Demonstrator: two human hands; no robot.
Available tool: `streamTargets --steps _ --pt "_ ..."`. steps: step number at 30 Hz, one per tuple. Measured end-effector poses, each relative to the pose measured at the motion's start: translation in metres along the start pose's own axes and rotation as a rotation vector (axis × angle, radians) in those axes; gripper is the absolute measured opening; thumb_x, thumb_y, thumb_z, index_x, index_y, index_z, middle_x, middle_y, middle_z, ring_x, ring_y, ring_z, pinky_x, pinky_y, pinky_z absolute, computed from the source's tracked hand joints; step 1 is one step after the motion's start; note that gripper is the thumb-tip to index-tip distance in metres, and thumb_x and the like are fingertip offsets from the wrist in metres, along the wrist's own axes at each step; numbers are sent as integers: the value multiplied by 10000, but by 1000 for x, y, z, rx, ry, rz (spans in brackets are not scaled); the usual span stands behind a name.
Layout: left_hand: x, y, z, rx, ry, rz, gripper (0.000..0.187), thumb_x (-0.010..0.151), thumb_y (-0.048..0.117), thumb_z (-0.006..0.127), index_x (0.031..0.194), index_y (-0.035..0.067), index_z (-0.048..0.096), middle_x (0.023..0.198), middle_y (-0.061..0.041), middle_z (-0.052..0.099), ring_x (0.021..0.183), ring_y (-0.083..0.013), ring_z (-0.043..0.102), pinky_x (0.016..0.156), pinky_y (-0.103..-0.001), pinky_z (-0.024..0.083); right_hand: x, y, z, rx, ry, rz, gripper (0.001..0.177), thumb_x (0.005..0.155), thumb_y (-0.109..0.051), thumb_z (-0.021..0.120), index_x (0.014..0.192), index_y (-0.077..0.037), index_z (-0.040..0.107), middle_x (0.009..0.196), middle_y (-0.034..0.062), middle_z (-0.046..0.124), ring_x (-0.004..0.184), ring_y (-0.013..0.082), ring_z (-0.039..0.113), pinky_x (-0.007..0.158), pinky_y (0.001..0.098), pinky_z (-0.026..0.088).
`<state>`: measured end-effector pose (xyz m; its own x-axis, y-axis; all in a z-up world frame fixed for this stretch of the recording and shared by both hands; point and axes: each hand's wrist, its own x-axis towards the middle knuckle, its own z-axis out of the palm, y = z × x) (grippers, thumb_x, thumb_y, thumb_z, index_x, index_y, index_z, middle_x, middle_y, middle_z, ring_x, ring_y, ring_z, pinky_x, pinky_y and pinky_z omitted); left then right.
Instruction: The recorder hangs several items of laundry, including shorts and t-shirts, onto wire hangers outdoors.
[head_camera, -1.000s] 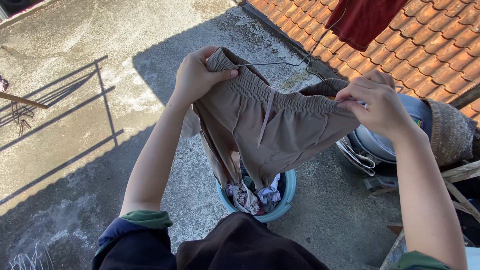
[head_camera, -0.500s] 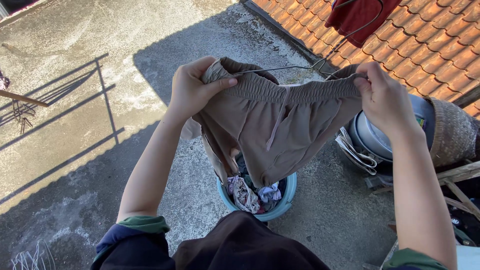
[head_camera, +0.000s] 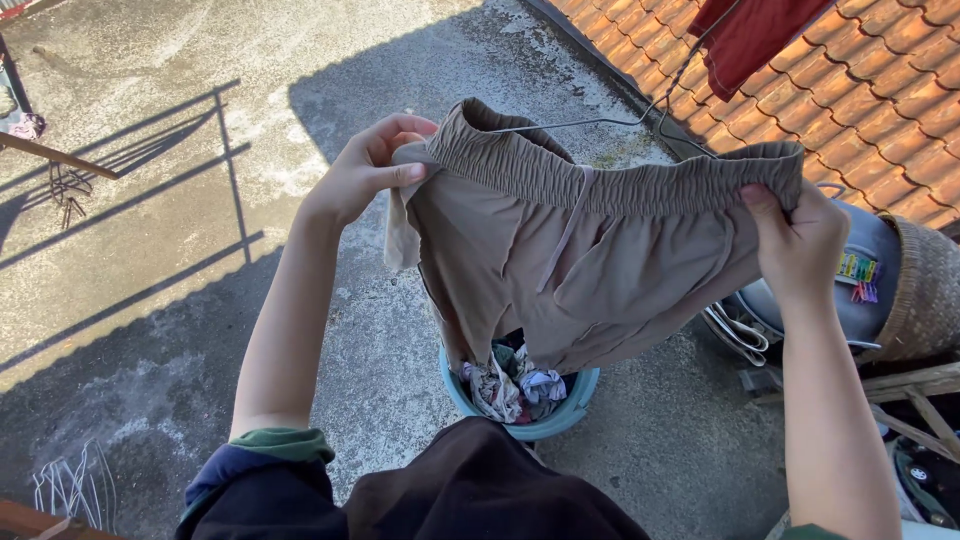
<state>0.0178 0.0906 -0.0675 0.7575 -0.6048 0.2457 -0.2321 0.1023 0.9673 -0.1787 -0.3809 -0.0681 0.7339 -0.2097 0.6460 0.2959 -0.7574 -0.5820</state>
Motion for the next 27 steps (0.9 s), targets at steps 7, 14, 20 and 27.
streamTargets --steps 7,14,20,27 --pt "0 -54 3 286 27 -232 428 860 266 818 1210 31 743 1076 -65 792 1014 -150 739 938 -332 585 1 9 -17 -70 -8 -9 387 1146 -371 719 1162 14 747 906 60 725 836 78 635 781 236 485" --pt "12 -49 12 458 308 75 220 973 244 789 965 30 745 773 -24 675 734 -55 586 691 -276 486 -1 30 -22 -470 -169 -125 409 1134 -432 688 1076 -32 750 731 129 640 672 215 639 660 322 472" --pt "7 -24 39 519 410 253 192 954 250 799 964 79 713 731 10 682 684 -35 591 632 -258 472 -10 33 -1 -649 -156 -88 426 1120 -420 696 957 -28 732 687 136 645 661 270 660 637 351 461" --pt "-11 -3 42 811 5 314 347 849 418 855 1045 142 773 977 6 719 911 -103 679 726 -306 540 -4 19 7 -135 -5 -101 281 1128 -281 717 1229 -25 773 872 78 729 757 113 672 719 241 479"
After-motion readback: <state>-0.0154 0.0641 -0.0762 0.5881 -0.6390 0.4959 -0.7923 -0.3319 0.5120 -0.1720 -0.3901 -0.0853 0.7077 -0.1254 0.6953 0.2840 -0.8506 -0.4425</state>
